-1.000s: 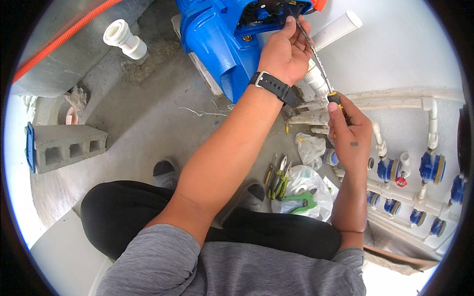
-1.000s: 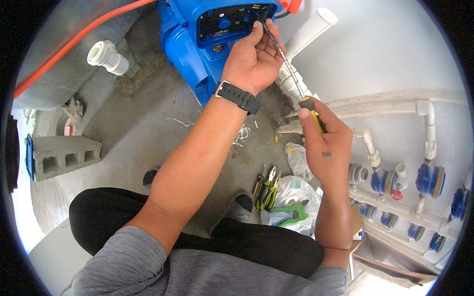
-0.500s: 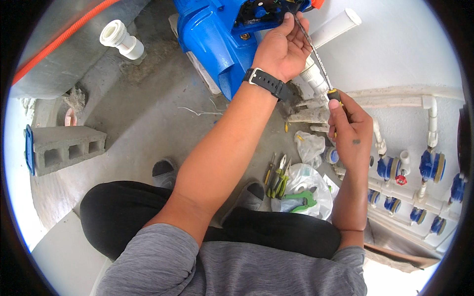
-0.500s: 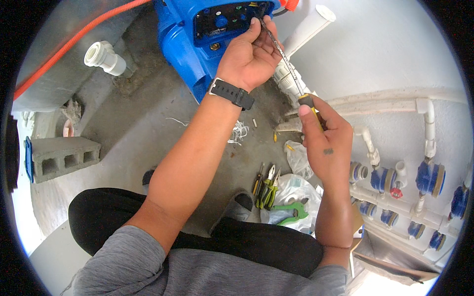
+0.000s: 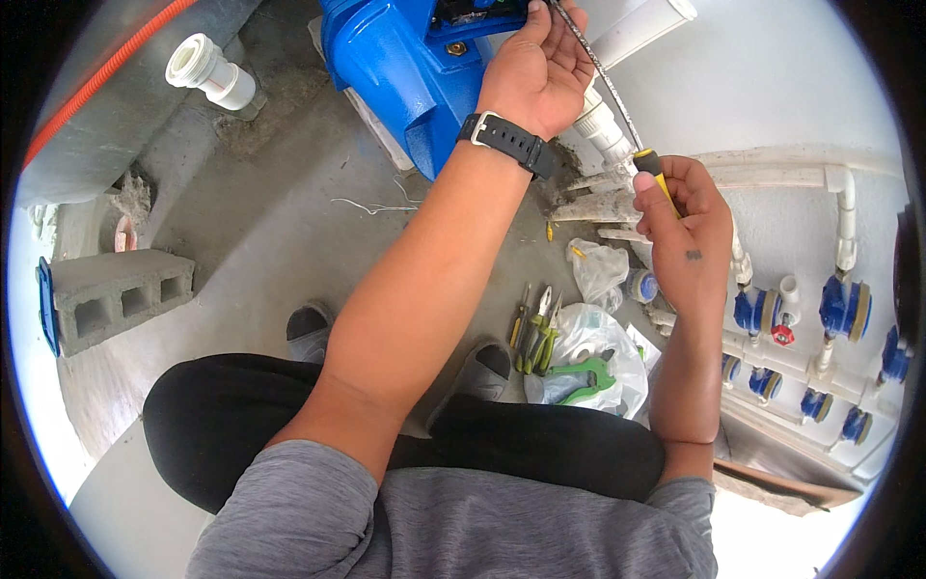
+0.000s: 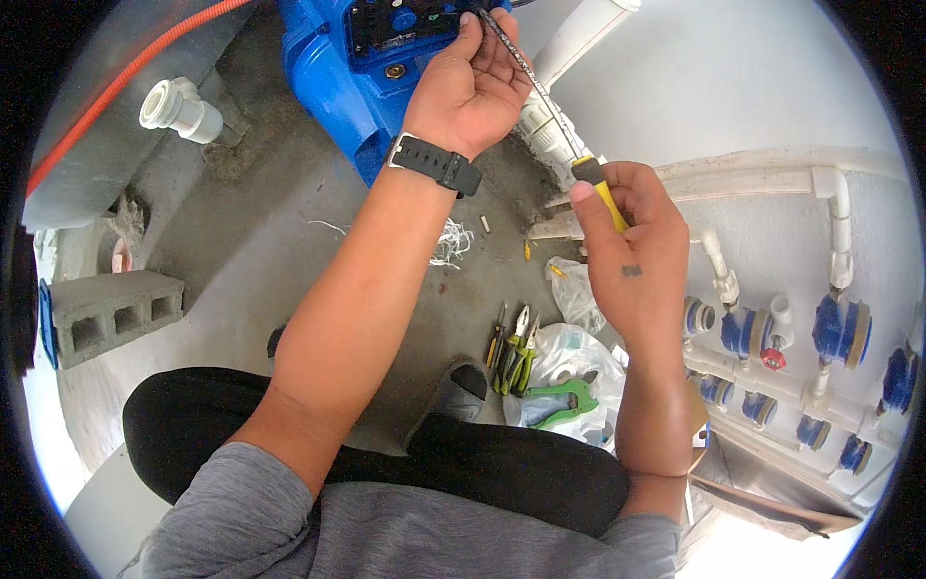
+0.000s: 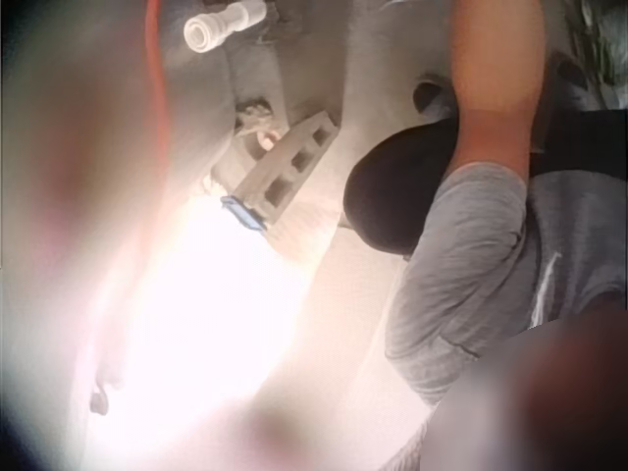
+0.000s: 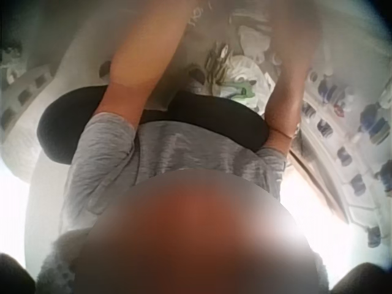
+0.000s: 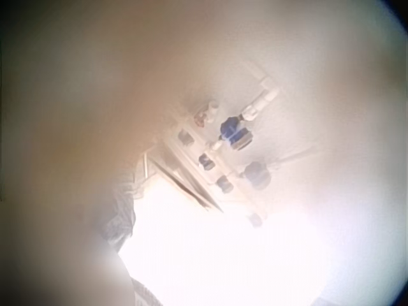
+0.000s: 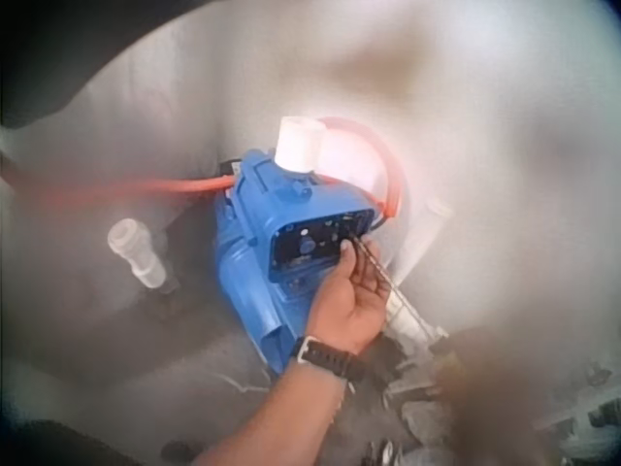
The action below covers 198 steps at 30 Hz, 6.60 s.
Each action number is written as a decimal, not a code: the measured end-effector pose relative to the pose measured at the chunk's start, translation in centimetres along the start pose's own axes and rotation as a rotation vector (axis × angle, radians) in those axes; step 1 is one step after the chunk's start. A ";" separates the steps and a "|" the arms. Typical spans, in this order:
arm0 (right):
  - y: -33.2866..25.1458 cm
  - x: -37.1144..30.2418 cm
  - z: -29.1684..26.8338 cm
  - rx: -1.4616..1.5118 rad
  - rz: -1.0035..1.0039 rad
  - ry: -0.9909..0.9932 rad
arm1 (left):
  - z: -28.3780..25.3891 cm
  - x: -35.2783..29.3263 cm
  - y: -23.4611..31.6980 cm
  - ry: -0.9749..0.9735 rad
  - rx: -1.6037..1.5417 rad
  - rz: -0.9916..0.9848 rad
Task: The person works on a blue water pump, using pliers and a screwdriver to adjust internal components and connections. They manipulate wires and tighten parts inside the pump housing while seated on the floor.
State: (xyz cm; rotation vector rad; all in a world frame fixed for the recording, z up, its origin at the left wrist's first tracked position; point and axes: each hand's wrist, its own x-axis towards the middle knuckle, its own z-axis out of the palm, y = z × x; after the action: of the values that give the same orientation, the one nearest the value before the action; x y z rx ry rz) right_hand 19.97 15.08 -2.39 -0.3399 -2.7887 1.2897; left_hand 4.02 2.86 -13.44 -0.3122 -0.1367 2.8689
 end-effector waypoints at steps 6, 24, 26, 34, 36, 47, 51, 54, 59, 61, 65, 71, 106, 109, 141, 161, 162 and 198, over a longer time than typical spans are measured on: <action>-0.5 0.0 -0.8 -0.146 -0.057 0.032 | 1.1 -1.0 0.4 0.058 -0.009 0.009; -3.6 -1.0 0.5 -0.098 0.160 0.040 | 3.8 -2.8 0.4 0.175 -0.113 -0.033; -3.6 -1.4 1.2 -0.174 0.065 0.092 | 3.8 -2.7 0.4 0.207 -0.119 -0.045; -3.1 -0.6 0.9 -0.219 0.206 0.026 | 3.2 -2.5 0.8 0.143 -0.037 -0.078; -2.6 -0.5 0.9 -0.125 0.087 0.046 | 3.1 -2.1 0.9 0.168 -0.047 -0.103; -2.1 -0.3 1.0 -0.169 0.044 0.119 | 2.8 -1.6 0.9 0.160 -0.121 -0.130; -2.2 0.0 0.7 -0.013 0.236 0.032 | 2.8 -1.5 0.8 0.172 -0.128 -0.123; -1.8 0.1 0.5 -0.139 0.092 0.052 | 2.7 -1.3 0.7 0.186 -0.139 -0.109; -1.6 0.0 0.6 -0.067 0.176 0.041 | 2.5 -1.4 0.6 0.158 -0.079 -0.085; -1.8 0.0 0.8 0.045 0.213 0.005 | 2.5 -1.5 0.6 0.158 -0.053 -0.063; -2.4 0.0 1.3 -0.142 0.011 0.109 | 2.9 -1.6 0.9 0.165 -0.064 -0.070; -2.0 -0.3 0.6 0.042 0.184 -0.012 | 3.0 -1.5 0.5 0.238 -0.119 -0.130; 0.6 0.6 0.7 -0.011 -0.212 0.023 | 3.7 -2.3 2.1 0.193 0.081 -0.130; 0.7 0.7 0.2 0.670 0.281 -0.331 | 3.7 -2.2 2.1 0.193 0.048 -0.144; -0.3 0.6 -0.6 0.118 0.039 -0.030 | 3.8 -3.0 1.0 0.177 0.092 -0.027; -0.4 0.7 -1.0 0.237 0.111 -0.114 | 2.7 -2.1 1.0 0.121 0.015 -0.079; -0.5 0.6 -0.7 0.178 -0.021 -0.051 | 2.5 -2.1 0.9 0.140 0.025 -0.061; -0.8 1.9 -2.3 0.618 0.429 -0.340 | 3.2 -2.1 0.8 0.119 0.054 -0.099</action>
State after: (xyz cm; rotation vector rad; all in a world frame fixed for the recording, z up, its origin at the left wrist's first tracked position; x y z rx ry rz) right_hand 18.27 16.68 -0.40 -0.7550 -2.4291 2.4084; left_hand 5.12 1.28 -9.97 -0.4509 -0.0517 2.7428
